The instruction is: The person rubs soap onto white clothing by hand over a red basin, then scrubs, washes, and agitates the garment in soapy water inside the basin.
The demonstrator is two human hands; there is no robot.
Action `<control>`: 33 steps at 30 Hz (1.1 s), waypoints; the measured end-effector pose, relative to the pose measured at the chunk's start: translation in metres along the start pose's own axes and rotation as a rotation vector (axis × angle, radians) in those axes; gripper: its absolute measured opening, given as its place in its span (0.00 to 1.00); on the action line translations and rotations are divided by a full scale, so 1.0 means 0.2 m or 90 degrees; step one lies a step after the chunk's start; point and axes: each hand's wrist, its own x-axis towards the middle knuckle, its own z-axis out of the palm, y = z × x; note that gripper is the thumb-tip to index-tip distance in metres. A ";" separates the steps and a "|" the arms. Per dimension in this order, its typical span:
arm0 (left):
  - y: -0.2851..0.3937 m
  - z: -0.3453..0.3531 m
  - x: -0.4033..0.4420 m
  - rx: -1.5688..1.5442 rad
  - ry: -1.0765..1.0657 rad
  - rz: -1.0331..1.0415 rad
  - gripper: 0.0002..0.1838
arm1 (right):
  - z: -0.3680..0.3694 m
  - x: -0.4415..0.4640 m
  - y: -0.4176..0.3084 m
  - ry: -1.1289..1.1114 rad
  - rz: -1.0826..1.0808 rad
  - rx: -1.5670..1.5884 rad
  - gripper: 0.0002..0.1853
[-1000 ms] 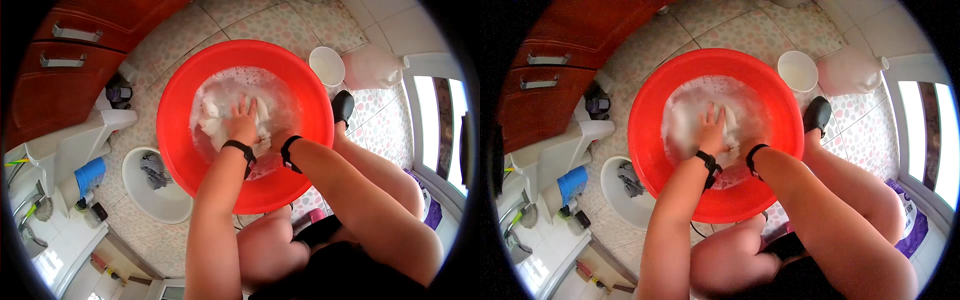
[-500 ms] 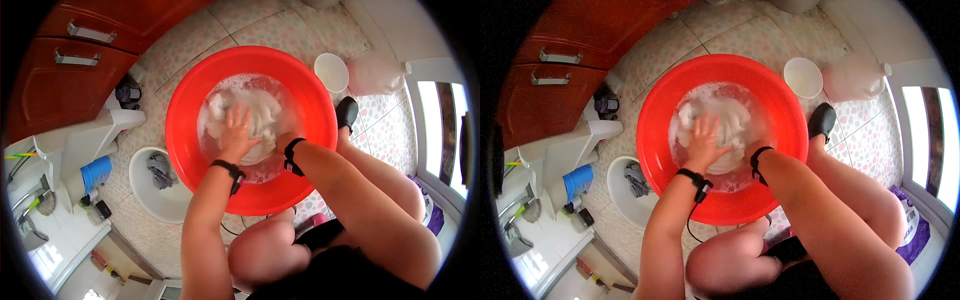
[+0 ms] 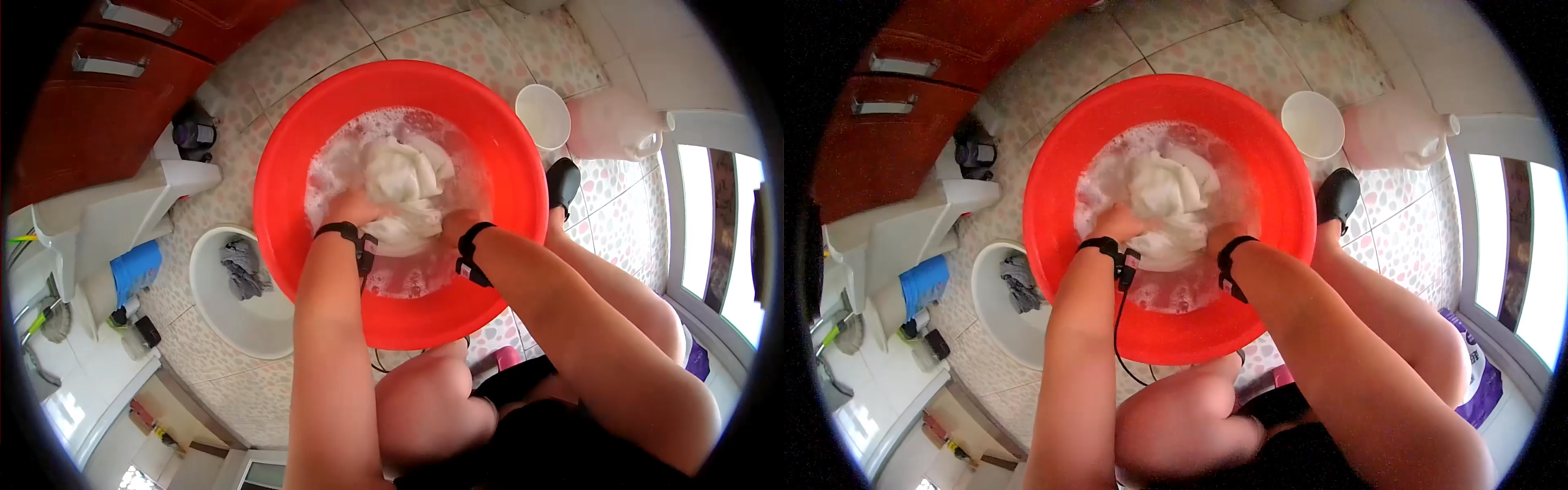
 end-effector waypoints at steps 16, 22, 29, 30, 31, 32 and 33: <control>0.11 0.48 -0.30 0.394 0.039 0.049 0.58 | 0.21 0.10 0.02 0.200 0.097 0.365 0.15; -0.10 0.56 -0.19 0.384 0.100 0.092 0.41 | 0.20 0.14 0.03 0.062 0.032 0.131 0.15; -0.11 0.50 -0.19 0.276 0.146 0.200 0.37 | -0.03 -0.16 0.02 0.234 -0.044 0.024 0.28; -0.10 0.46 -0.20 0.275 0.154 0.208 0.37 | -0.04 -0.19 0.02 0.197 -0.031 -0.004 0.24; -0.04 0.39 -0.26 0.321 0.108 0.199 0.38 | -0.03 -0.23 0.02 0.203 -0.026 -0.009 0.24; 0.01 0.33 -0.32 0.368 0.062 0.187 0.38 | -0.01 -0.27 -0.01 0.187 -0.021 -0.013 0.26; 0.03 0.31 -0.38 0.324 0.125 0.208 0.37 | 0.00 -0.30 -0.03 0.173 -0.020 -0.017 0.27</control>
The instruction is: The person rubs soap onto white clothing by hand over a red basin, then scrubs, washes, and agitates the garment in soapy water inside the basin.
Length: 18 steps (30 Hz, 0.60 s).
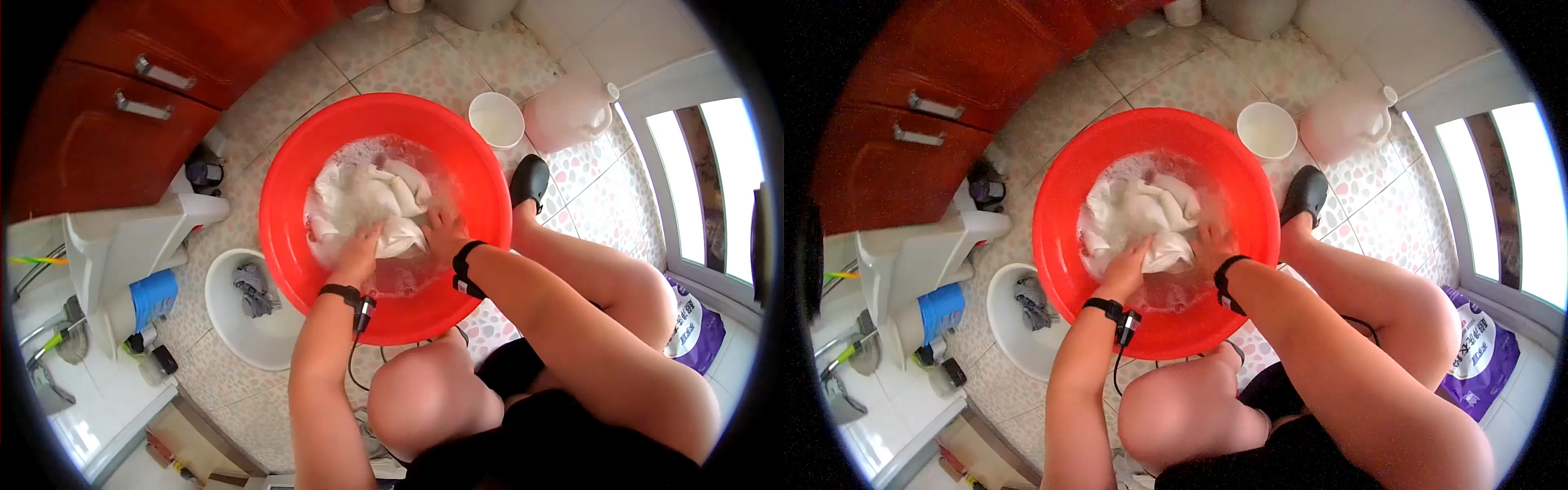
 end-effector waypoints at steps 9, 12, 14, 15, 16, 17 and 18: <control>0.07 -0.40 -0.32 -0.226 0.263 -0.045 0.28 | -0.20 -0.04 -0.03 0.197 -0.102 0.394 0.22; 0.07 -0.46 -0.38 -0.245 0.372 -0.057 0.26 | -0.54 -0.17 -0.07 0.249 -0.126 0.508 0.20; 0.07 -0.50 -0.41 -0.299 0.417 -0.051 0.24 | -0.74 -0.28 -0.14 0.287 -0.184 0.563 0.18; 0.07 -0.52 -0.42 -0.321 0.441 -0.069 0.24 | -0.84 -0.34 -0.17 0.273 -0.202 0.532 0.18; 0.07 -0.55 -0.43 -0.346 0.495 -0.052 0.24 | -0.94 -0.41 -0.22 0.287 -0.201 0.557 0.18; 0.06 -0.58 -0.43 -0.365 0.550 -0.033 0.24 | -1.04 -0.48 -0.28 0.303 -0.201 0.586 0.18; 0.05 -0.61 -0.45 -0.391 0.565 -0.025 0.24 | -1.13 -0.55 -0.35 0.284 -0.262 0.668 0.20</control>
